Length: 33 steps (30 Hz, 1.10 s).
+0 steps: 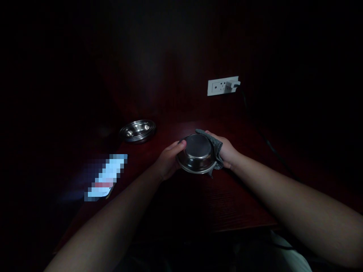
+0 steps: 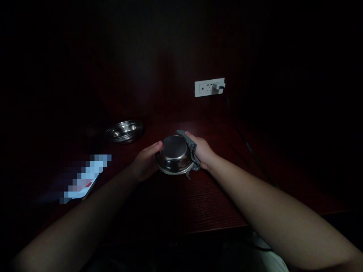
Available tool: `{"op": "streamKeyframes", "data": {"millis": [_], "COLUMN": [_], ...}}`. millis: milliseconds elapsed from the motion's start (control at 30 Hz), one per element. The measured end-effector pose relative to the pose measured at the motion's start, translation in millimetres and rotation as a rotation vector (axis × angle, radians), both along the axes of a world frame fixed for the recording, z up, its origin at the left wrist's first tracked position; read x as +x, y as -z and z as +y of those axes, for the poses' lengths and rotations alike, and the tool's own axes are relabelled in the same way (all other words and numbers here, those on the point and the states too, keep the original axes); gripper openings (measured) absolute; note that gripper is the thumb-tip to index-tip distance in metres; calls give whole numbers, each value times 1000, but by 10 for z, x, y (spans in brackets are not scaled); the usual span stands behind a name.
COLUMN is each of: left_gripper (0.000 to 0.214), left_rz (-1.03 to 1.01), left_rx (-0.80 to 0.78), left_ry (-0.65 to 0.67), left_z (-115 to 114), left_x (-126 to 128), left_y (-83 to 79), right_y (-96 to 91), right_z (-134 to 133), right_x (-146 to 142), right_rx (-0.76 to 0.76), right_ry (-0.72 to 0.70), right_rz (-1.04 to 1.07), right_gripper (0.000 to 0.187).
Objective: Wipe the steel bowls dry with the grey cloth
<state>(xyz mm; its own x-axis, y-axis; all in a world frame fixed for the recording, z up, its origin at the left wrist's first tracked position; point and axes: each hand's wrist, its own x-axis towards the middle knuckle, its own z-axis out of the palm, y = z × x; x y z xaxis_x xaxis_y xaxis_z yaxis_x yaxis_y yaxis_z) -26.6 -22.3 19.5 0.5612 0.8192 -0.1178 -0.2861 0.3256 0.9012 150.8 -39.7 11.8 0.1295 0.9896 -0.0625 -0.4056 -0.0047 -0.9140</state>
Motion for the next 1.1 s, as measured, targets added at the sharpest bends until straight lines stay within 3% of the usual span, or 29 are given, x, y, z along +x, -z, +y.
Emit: {"op": "streamKeyframes", "data": {"millis": [267, 533, 733, 967, 1100], "left_gripper": [37, 33, 30, 28, 44], "left_rz": [21, 30, -108, -115, -71], "left_rx": [-4, -11, 43, 7, 108], "left_ry": [128, 139, -26, -42, 2], "left_z": [32, 26, 70, 108, -10], "left_x": [-68, -67, 44, 13, 56], "left_y": [7, 14, 52, 64, 104], "right_y": [-37, -49, -64, -12, 29], "right_z": [-34, -74, -46, 73, 68], "right_x": [44, 38, 34, 63, 15], "right_rx": [-72, -64, 48, 175, 172], "right_ry": [-125, -199, -50, 274, 276], "right_rz": [-2, -68, -78, 29, 21], "right_gripper": [27, 26, 28, 37, 40]}}
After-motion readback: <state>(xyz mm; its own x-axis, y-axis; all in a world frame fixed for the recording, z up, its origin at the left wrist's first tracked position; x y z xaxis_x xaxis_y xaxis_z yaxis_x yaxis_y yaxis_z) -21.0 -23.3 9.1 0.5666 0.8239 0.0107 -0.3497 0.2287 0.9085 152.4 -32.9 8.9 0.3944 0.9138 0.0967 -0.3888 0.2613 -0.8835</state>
